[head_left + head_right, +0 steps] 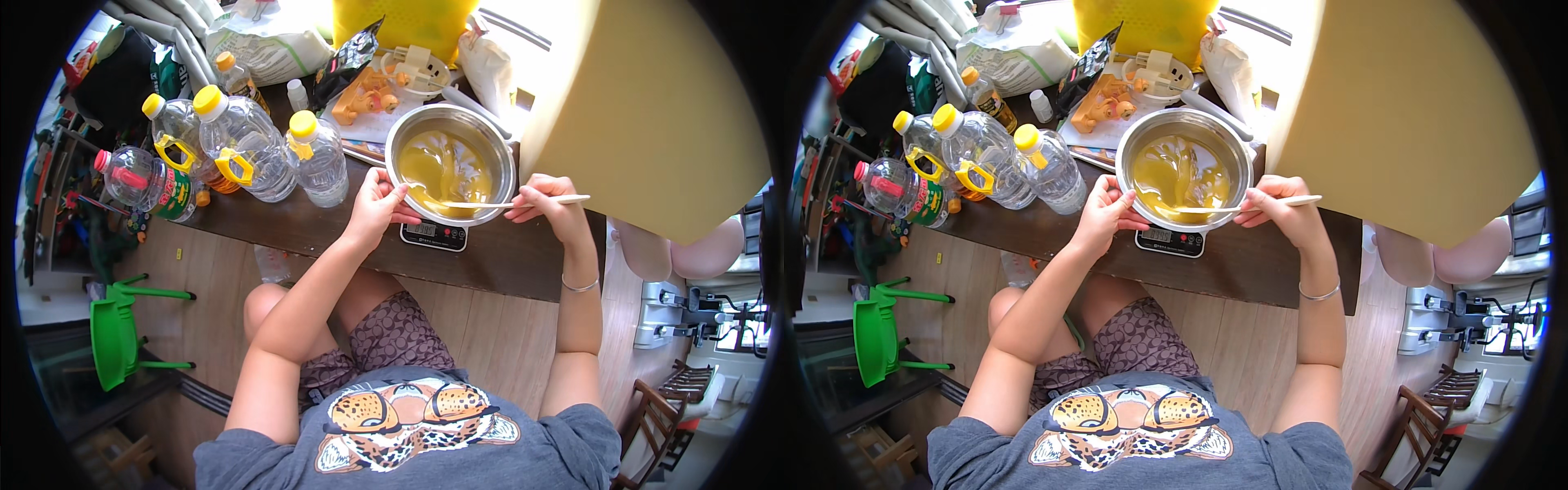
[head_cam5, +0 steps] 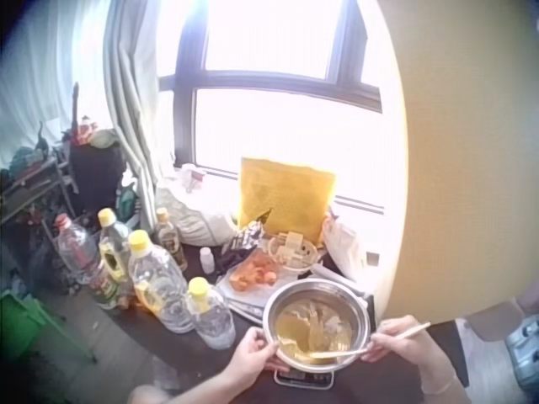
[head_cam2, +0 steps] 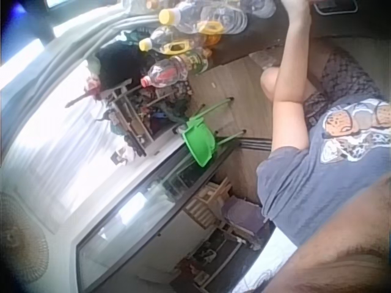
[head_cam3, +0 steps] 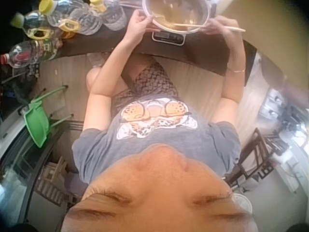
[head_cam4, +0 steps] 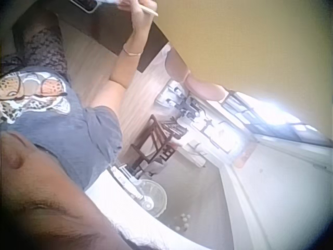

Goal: The person pours a yellow liquid from a plastic bottle into a metal bowl placed on a digital scale, then pours a clear liquid from another bottle into the same bowl. They stir the mixture with a wooden spoon.

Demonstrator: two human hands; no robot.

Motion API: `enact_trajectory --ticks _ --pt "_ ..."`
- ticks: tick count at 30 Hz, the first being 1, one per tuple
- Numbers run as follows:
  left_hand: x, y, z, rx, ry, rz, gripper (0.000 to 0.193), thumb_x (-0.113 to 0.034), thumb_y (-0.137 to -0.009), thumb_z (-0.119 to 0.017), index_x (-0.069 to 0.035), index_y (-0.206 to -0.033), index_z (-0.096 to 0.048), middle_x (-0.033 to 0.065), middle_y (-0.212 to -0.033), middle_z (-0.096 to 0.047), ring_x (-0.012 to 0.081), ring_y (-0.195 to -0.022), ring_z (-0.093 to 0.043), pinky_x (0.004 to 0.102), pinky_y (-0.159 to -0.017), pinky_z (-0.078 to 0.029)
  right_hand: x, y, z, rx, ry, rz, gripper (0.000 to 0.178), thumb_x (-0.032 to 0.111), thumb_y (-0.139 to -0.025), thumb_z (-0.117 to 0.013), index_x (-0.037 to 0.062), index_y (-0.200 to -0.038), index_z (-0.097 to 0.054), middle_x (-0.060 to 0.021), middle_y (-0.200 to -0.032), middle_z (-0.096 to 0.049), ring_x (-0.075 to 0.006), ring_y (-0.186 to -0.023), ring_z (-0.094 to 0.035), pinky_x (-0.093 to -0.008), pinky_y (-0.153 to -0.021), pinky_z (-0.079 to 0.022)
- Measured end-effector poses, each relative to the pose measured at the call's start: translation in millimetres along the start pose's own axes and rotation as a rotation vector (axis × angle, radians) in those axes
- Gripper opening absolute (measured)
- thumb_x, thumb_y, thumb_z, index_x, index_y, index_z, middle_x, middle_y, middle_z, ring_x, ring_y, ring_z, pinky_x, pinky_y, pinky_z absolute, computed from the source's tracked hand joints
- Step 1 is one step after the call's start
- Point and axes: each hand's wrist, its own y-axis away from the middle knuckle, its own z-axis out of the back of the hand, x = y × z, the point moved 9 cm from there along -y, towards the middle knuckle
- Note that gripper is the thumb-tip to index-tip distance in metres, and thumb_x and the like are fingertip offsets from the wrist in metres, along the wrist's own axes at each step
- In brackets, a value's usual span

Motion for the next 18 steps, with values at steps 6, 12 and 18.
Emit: enact_trajectory --ticks 6,12,18 --pt "-1.0 0.4 -3.2 0.026 0.005 0.021 0.022 -0.012 -0.098 -0.051 -0.004 -0.110 -0.035 0.0121 -0.093 -0.061 0.0219 -0.071 -0.069 0.0337 -0.061 -0.061 -6.2 -14.4 40.5 -0.180 -0.025 0.022 0.022 0.011 -0.092 -0.058 -0.0040 -0.077 -0.065 -0.0152 -0.070 -0.067 -0.0232 -0.064 -0.071 -0.0286 -0.058 -0.060" --pt "-1.2 -0.1 -3.1 0.030 0.015 0.019 0.021 -0.012 -0.098 -0.051 -0.004 -0.108 -0.035 0.0120 -0.091 -0.061 0.0223 -0.070 -0.069 0.0334 -0.060 -0.061 -14.5 -37.4 46.4 -0.228 -0.033 0.092 0.022 0.012 -0.092 -0.059 -0.0044 -0.079 -0.066 -0.0173 -0.076 -0.069 -0.0226 -0.066 -0.071 -0.0291 -0.062 -0.060" --pt "-1.3 -0.4 -4.4 0.029 0.017 0.021 0.020 -0.012 -0.098 -0.051 -0.004 -0.108 -0.035 0.0122 -0.091 -0.061 0.0223 -0.070 -0.069 0.0333 -0.059 -0.061 3.2 -62.2 21.3 -0.179 0.167 0.340 0.021 0.010 -0.092 -0.060 -0.0065 -0.083 -0.069 -0.0120 -0.073 -0.068 -0.0175 -0.070 -0.069 -0.0264 -0.066 -0.060"
